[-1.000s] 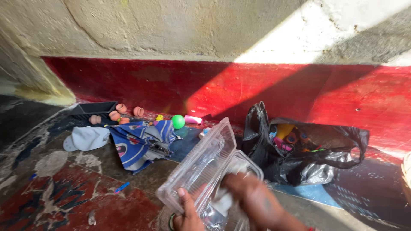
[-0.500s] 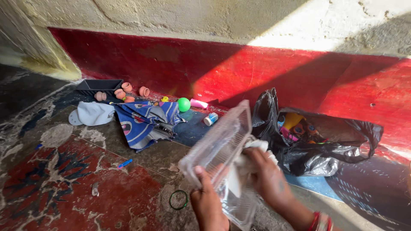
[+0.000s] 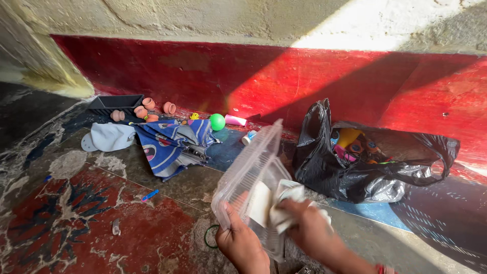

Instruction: The person wipes various small plastic toys and a clear plastic container with a cloth. They pick up each item, wipe it, and place it into a black plastic bag. The items include toy cars, a yellow toy, and a plastic container.

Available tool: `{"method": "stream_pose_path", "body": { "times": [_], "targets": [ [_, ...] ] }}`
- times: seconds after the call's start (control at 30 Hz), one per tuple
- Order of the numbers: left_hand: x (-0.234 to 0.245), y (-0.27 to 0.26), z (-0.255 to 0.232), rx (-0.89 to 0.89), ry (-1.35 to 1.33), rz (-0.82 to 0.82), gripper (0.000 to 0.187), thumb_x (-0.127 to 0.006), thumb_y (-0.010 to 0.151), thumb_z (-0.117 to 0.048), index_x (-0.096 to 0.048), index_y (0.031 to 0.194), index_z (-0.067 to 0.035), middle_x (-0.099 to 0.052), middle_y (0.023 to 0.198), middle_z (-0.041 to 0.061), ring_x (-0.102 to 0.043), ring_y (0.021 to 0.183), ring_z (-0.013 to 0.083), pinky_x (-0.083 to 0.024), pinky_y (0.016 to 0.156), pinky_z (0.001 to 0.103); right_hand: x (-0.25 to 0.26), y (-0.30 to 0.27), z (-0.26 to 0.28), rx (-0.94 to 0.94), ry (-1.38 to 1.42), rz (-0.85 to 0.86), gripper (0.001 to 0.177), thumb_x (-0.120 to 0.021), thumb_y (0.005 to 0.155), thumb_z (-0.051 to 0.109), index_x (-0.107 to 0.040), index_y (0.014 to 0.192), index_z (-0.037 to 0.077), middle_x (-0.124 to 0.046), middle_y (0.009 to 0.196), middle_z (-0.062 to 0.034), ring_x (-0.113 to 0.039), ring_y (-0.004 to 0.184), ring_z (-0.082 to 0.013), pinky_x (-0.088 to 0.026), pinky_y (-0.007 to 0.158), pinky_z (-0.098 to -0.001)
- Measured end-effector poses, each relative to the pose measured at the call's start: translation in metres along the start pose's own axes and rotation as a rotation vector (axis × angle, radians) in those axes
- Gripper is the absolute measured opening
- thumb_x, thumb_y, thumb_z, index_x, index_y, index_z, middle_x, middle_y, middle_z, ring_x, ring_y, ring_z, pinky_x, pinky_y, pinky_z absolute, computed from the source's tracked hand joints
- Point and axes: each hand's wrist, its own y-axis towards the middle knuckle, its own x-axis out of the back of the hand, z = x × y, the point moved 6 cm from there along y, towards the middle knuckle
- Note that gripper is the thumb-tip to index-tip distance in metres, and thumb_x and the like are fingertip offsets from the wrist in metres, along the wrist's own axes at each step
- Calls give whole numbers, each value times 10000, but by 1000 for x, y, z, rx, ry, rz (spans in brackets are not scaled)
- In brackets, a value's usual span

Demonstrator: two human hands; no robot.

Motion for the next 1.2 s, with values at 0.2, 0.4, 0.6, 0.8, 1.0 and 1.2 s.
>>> {"method": "stream_pose_path", "body": {
  "times": [0.2,0.4,0.6,0.8,1.0,1.2],
  "targets": [
    [0,7,2,35,-34,49,663,-446,1014,-498,-755,1051,87,-794,1098,206,-766,999,308,-633,854,410,-1,-31,46,407,279,-103,516,-738,750,43,-684,1262,17,-639,1291,-177,-594,1227,-378,-435,1035,-417],
    [8,-2,16,244,227,-17,800,-375,987,-598,-802,995,79,-819,1074,218,-796,1006,290,-633,909,413,34,-3,-26,-201,288,26,568,-670,701,64,-732,1259,152,-723,1193,-77,-676,1147,-263,-538,982,-355],
    [9,10,18,261,77,2,775,-423,996,-596,-771,1019,96,-802,1112,230,-782,1007,313,-639,879,435,39,-22,59,259,377,113,384,-646,772,65,-725,1148,70,-694,1096,-134,-646,1145,-288,-497,963,-412],
    [-1,5,37,275,412,203,799,-423,950,-640,-844,1026,36,-848,1062,198,-807,961,272,-606,843,349,61,0,-20,-258,383,-184,393,-531,795,45,-709,1144,14,-717,1054,-157,-669,1012,-337,-542,858,-452],
    [6,19,61,383,362,146,695,-456,1020,-592,-673,1269,20,-805,1116,204,-781,993,329,-613,776,504,-8,-20,10,-134,1328,-267,266,-548,977,82,-727,1112,-61,-728,1060,-211,-680,996,-325,-487,861,-455],
    [12,35,59,4,321,262,491,-455,1003,-299,-526,1436,-78,-708,1306,177,-745,1117,239,-623,813,395,45,1,-62,-487,1471,-594,262,-517,1036,114,-650,1186,-55,-652,924,-211,-628,750,-316,-503,632,-456]
  ]
}}
